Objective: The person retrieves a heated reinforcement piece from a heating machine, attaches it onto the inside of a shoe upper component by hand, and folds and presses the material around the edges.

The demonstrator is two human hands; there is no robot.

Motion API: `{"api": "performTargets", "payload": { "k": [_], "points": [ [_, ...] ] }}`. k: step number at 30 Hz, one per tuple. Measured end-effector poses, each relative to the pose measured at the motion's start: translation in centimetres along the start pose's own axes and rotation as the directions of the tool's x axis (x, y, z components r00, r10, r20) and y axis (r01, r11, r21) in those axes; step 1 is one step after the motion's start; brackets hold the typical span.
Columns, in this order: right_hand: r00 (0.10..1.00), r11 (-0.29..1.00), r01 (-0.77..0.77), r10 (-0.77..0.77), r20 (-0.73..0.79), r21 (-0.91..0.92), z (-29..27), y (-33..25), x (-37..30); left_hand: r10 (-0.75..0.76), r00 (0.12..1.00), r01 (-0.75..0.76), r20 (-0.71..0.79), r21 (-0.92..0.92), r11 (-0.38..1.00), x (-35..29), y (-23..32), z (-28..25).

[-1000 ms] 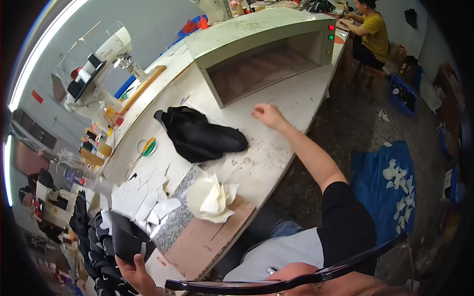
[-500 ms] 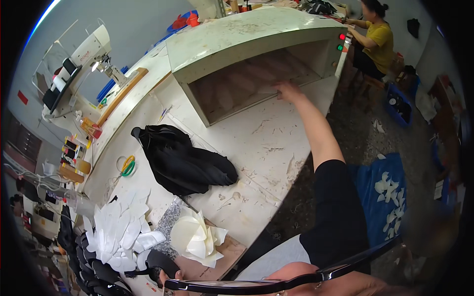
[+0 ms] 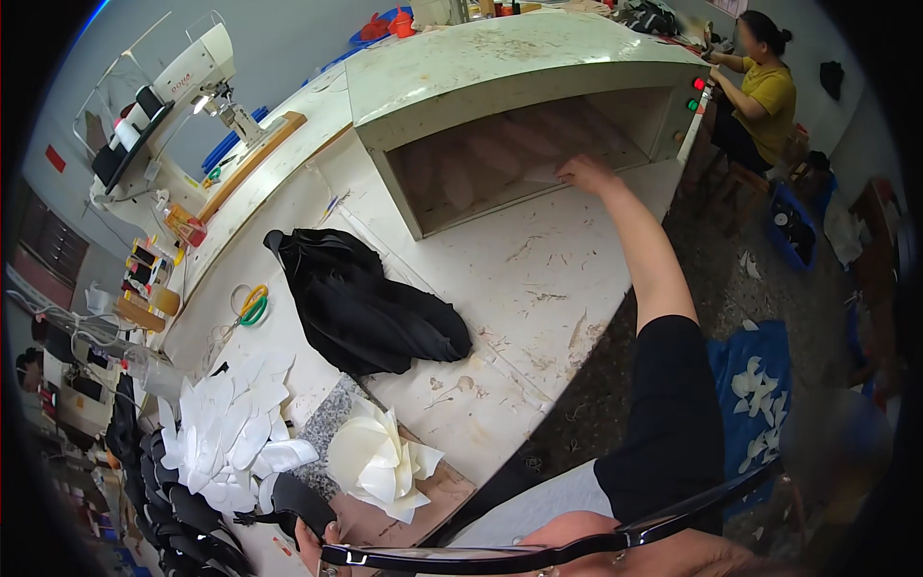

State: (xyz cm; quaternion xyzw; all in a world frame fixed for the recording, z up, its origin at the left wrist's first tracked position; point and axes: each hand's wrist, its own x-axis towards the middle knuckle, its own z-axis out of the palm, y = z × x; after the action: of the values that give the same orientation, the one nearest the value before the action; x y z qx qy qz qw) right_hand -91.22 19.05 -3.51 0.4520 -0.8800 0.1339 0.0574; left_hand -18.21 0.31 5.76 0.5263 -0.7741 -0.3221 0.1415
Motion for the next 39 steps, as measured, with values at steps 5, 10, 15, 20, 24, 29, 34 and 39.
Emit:
{"api": "performTargets", "payload": {
  "k": [5,10,15,20,24,29,34,39],
  "points": [
    [0.953,0.953,-0.299,0.301,0.045,-0.045,-1.6,-5.5,0.0,0.001,0.999,-0.004,-0.041,-0.062,0.998,-0.3,-0.8,0.1],
    [0.986,0.991,-0.094,0.078,-0.15,-0.1,2.4,-5.8,2.0,0.024,0.993,-0.047,-0.118,-0.199,0.979,0.0,-2.1,0.0],
    [0.979,0.979,-0.201,0.2,-0.035,-0.032,2.8,-17.7,7.3,0.044,0.954,-0.171,-0.297,-0.418,0.892,-0.5,-3.6,-0.7],
    [0.912,0.913,-0.408,0.408,-0.038,-0.004,7.6,-17.5,12.7,0.004,0.93,-0.209,-0.368,-0.518,0.83,-0.2,-3.9,-0.2],
    [0.802,0.803,-0.591,0.595,0.051,-0.074,9.7,-18.2,14.8,-0.07,0.906,-0.161,-0.417,-0.493,0.855,-1.5,-3.6,-1.0],
    [0.893,0.917,-0.396,0.397,0.214,-0.048,11.4,-12.9,18.2,-0.139,0.871,-0.176,-0.471,-0.563,0.807,-2.3,-1.9,-1.3],
    [0.916,0.921,-0.388,0.389,0.094,-0.032,13.2,-5.8,20.5,-0.068,0.936,-0.182,-0.346,-0.637,0.749,0.5,0.2,-1.3],
    [0.866,0.805,-0.498,0.483,0.132,0.323,12.2,-14.5,19.5,-0.067,0.945,-0.139,-0.32,-0.578,0.804,-0.9,-0.1,-3.4]
  ]
}}
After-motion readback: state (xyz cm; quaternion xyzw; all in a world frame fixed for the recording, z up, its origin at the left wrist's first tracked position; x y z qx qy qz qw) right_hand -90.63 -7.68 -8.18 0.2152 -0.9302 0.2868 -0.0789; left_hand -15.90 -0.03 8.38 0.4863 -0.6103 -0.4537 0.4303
